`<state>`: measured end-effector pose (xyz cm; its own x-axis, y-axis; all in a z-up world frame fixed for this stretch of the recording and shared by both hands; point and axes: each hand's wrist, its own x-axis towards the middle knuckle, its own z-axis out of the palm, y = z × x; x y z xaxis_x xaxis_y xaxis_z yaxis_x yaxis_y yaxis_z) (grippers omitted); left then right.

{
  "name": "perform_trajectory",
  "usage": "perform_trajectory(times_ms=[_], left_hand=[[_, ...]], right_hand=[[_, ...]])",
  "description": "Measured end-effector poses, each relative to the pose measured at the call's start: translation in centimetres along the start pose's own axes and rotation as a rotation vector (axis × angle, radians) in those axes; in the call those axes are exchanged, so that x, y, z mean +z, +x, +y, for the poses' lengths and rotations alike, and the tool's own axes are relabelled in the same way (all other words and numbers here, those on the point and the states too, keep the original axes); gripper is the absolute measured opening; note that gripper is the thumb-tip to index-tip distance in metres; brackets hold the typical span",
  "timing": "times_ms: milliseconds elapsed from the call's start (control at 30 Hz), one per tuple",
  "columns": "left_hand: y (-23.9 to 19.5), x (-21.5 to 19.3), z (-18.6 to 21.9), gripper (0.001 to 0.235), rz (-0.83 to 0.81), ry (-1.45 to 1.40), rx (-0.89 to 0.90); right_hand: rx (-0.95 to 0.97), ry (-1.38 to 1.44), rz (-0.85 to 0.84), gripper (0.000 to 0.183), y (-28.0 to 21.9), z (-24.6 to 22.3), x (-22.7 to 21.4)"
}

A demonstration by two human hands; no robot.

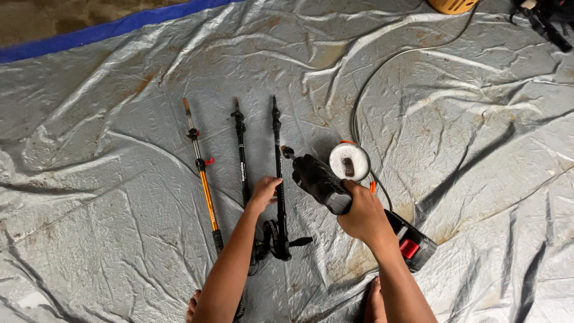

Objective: The person assembles two trekking poles by extending the telescopic shafts and tightening the locking mechanisms. They then use a power drill to tighten the screws on the pole heads.

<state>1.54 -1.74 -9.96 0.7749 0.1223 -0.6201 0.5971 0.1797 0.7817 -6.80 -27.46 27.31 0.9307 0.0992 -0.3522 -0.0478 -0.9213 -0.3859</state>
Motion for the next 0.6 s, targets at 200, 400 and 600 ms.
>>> perform_trajectory(times_ms=[200, 400, 600], left_hand=[[-1.7, 0.6, 0.7, 0.047, -0.044, -0.011, 0.03], [-2.4, 0.9, 1.2, 0.036, -0.035, -0.142, 0.001], [-3.1, -0.2, 0.6, 0.048, -0.004, -0.015, -0.005]], right_hand=[[-0.006, 0.002, 0.016, 0.082, 4.2, 2.8, 4.4], [-0.118, 0.108, 0.121, 0.077, 9.3, 5.2, 13.1], [-0.193, 0.098, 0.26, 0.078, 11.7, 11.6, 23.0]])
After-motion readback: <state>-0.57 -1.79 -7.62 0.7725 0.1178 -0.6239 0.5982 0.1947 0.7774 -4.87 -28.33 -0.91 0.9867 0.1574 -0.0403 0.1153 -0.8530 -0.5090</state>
